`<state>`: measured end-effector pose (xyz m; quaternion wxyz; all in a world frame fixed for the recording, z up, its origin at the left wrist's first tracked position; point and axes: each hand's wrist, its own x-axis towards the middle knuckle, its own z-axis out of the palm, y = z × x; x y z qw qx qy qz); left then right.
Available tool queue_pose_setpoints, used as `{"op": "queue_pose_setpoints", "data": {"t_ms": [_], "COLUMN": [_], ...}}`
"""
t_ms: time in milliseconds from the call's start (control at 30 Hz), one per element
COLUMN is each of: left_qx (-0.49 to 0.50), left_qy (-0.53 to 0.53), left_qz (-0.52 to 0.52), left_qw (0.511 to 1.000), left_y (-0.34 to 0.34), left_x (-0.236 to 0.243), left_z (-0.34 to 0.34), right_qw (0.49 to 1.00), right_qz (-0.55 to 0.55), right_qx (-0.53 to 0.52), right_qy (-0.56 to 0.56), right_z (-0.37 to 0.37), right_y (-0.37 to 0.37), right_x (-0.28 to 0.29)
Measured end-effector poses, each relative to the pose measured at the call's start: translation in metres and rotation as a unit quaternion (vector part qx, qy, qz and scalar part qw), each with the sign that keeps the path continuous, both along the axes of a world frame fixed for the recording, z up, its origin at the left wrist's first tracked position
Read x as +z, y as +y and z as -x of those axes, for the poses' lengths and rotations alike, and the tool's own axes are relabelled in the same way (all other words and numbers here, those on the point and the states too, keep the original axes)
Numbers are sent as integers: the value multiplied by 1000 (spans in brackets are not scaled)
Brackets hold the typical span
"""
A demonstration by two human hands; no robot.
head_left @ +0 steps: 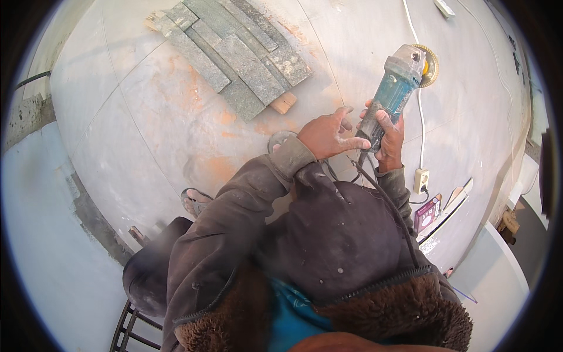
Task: The person measures and marks a stack of stone tiles with a tape measure and spirit level, then uses an angle grinder to cut the tiles. The person handles the tiles and tools directly, moving them between measurement and cutting steps.
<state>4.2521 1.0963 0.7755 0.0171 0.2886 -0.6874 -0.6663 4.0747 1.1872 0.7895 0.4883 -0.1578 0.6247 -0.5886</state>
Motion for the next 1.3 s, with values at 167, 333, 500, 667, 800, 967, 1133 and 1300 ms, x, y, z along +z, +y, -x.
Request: {"op": "queue_pose_setpoints", "data": {"t_ms": [167, 333, 500, 667, 800, 967, 1133, 1300], "left_qx": [189, 263, 393, 458, 488, 516, 510, 591], "left_qy": [112, 113, 146, 137, 133, 45, 57, -98], "left_qz": [43, 174, -64, -212, -151, -70, -107, 225], "left_qw": [975, 942, 905, 852, 849, 852, 852, 768], "left_y": [10, 11, 19, 23, 23, 14, -25, -112], "left_x": [19, 18, 12, 6, 6, -4, -12, -50], "left_z": [8, 9, 6, 10, 11, 15, 0, -78], "right_qw": [985, 993, 985, 985, 982, 993, 997, 953], "right_qz": [109, 68, 112, 116, 108, 80, 79, 32], "right_qx": [-47, 6, -17, -46, -50, -23, 10, 168], "right_qy": [-126, -94, -129, -119, -144, -81, 2, 251], "right_z": [-25, -21, -30, -46, -46, -48, -63, -71], "right_y": [-47, -63, -80, -92, -99, -126, -175, -238], "right_x": [27, 13, 14, 13, 8, 0, -7, -14]}}
